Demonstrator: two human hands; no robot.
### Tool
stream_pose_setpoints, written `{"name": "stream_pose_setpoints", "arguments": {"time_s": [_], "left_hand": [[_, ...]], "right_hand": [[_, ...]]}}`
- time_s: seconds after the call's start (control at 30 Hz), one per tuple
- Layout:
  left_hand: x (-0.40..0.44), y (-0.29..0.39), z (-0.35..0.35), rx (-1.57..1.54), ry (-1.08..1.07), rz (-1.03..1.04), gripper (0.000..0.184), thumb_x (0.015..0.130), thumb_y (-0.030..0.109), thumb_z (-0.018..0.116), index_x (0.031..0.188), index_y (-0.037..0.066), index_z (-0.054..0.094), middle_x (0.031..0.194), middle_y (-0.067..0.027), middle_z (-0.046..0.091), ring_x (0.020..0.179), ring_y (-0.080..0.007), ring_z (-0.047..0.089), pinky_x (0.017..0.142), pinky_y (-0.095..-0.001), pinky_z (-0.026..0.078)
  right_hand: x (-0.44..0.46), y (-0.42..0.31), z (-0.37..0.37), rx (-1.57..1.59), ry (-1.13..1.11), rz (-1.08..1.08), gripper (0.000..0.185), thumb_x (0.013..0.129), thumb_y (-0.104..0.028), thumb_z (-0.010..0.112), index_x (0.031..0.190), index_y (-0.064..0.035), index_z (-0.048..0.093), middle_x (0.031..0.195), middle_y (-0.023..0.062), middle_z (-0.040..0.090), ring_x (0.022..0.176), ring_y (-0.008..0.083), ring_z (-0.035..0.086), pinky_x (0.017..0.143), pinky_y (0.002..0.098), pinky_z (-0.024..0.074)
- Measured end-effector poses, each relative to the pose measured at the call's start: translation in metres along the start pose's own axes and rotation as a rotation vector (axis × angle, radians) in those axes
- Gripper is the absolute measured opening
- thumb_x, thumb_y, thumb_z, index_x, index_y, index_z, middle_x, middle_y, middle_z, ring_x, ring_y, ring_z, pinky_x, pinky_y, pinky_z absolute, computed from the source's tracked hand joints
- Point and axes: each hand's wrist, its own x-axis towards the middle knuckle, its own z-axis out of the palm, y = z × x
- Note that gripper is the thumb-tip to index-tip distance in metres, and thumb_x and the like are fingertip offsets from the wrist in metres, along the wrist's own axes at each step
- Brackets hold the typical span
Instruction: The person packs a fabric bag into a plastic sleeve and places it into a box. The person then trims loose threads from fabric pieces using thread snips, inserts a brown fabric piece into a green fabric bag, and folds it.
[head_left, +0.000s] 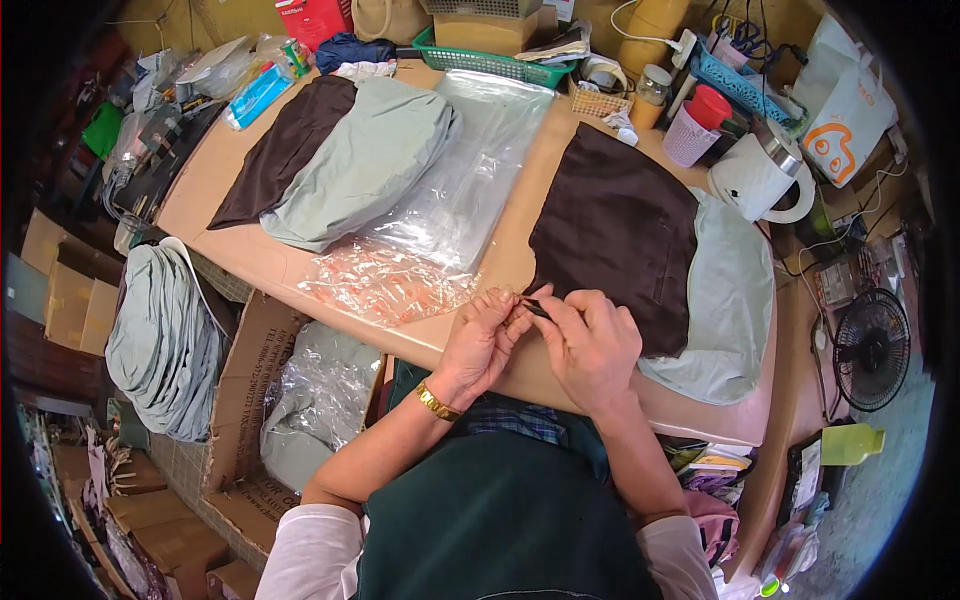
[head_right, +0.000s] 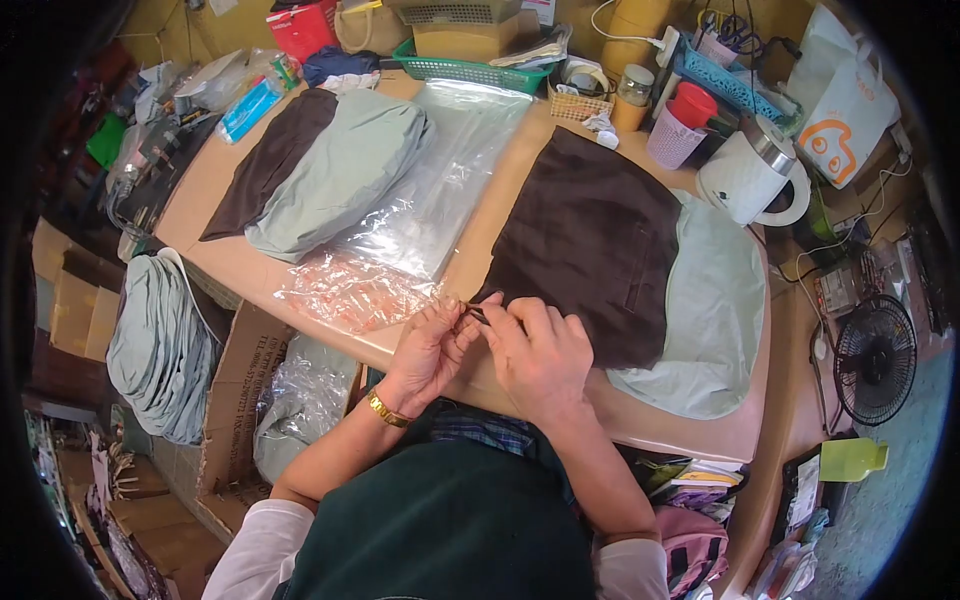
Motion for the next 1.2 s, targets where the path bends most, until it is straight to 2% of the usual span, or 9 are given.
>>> {"name": "stream_pose_setpoints", "arguments": {"time_s": [0.07,0.3,0.37,0.67,0.73,0.9,1.0,1.13,1.2], "left_hand": [[0.000,-0.002,-0.008,0.084,-0.049,0.026,0.016,0.100,0.012,0.052,0.097,-0.003,0.058,0.111,-0.0167,0.064,0.102,-0.0187,0.065,0.085,-0.0288,0.058],[-0.009,-0.001,0.018,0.182,0.006,0.093,0.014,0.100,0.013,0.053,0.095,0.001,0.057,0.103,-0.0086,0.064,0.096,-0.0142,0.063,0.085,-0.0271,0.056],[-0.008,-0.003,0.013,0.172,-0.015,0.087,0.018,0.101,0.012,0.049,0.090,-0.001,0.054,0.113,-0.0152,0.064,0.117,-0.0214,0.059,0.090,-0.0291,0.054],[-0.033,0.007,0.019,0.293,0.029,0.039,0.012,0.099,0.012,0.053,0.093,0.002,0.056,0.112,-0.0126,0.062,0.118,-0.0288,0.058,0.099,-0.0376,0.049],[-0.042,0.027,0.005,0.444,0.042,0.113,0.022,0.102,0.022,0.049,0.102,0.002,0.057,0.134,-0.0207,0.053,0.117,-0.0280,0.059,0.105,-0.0415,0.046],[-0.038,0.082,-0.047,0.673,0.278,0.465,0.036,0.104,0.031,0.042,0.100,0.003,0.063,0.097,-0.0081,0.065,0.090,-0.0153,0.058,0.083,-0.0309,0.046],[-0.024,0.099,-0.029,0.938,0.523,0.758,0.029,0.103,0.024,0.046,0.109,0.001,0.062,0.107,-0.0054,0.062,0.097,-0.0112,0.055,0.087,-0.0272,0.044],[-0.036,0.128,-0.051,0.927,0.370,0.859,0.028,0.102,0.018,0.051,0.119,-0.002,0.059,0.122,-0.0058,0.057,0.103,-0.0101,0.054,0.090,-0.0277,0.043],[-0.048,0.145,-0.076,1.465,0.529,1.012,0.036,0.098,0.017,0.057,0.129,-0.002,0.052,0.139,-0.0111,0.045,0.109,-0.0130,0.052,0.094,-0.0291,0.043]], "right_hand": [[-0.001,0.002,0.005,-0.072,0.072,-0.099,0.024,0.073,-0.017,0.075,0.097,-0.0132,0.070,0.080,-0.0015,0.054,0.063,0.0141,0.053,0.055,0.0305,0.0347],[0.000,-0.005,0.005,-0.084,0.122,-0.103,0.021,0.074,-0.015,0.074,0.094,-0.0116,0.070,0.076,-0.0012,0.053,0.060,0.0142,0.051,0.055,0.0307,0.0340],[0.000,-0.006,0.003,-0.097,0.099,-0.096,0.017,0.075,-0.013,0.073,0.092,-0.0113,0.070,0.076,-0.0008,0.053,0.060,0.0139,0.051,0.053,0.0302,0.0333],[-0.004,0.007,0.007,0.234,0.032,0.182,0.021,0.074,-0.009,0.076,0.094,-0.0051,0.069,0.083,0.0054,0.056,0.063,0.0211,0.060,0.059,0.0321,0.0489],[-0.014,0.024,0.003,0.212,-0.035,0.275,0.033,0.076,-0.014,0.077,0.105,-0.0036,0.066,0.088,0.0086,0.057,0.068,0.0256,0.062,0.064,0.0352,0.0514],[-0.060,0.052,0.023,0.007,-0.365,0.361,0.058,0.073,-0.023,0.078,0.123,-0.0042,0.056,0.097,0.0115,0.057,0.084,0.0316,0.065,0.072,0.0399,0.0536],[-0.063,0.044,0.026,-0.010,-0.425,0.370,0.052,0.075,-0.020,0.074,0.121,-0.0031,0.056,0.099,0.0132,0.059,0.083,0.0303,0.066,0.073,0.0387,0.0540],[-0.068,0.031,0.033,0.014,-0.439,0.361,0.047,0.077,-0.010,0.067,0.121,-0.0001,0.056,0.096,0.0133,0.059,0.080,0.0285,0.067,0.072,0.0377,0.0540],[-0.069,0.032,0.034,0.031,-0.433,0.363,0.046,0.078,-0.011,0.066,0.122,-0.0003,0.057,0.098,0.0149,0.060,0.082,0.0310,0.066,0.073,0.0383,0.0539]]}}
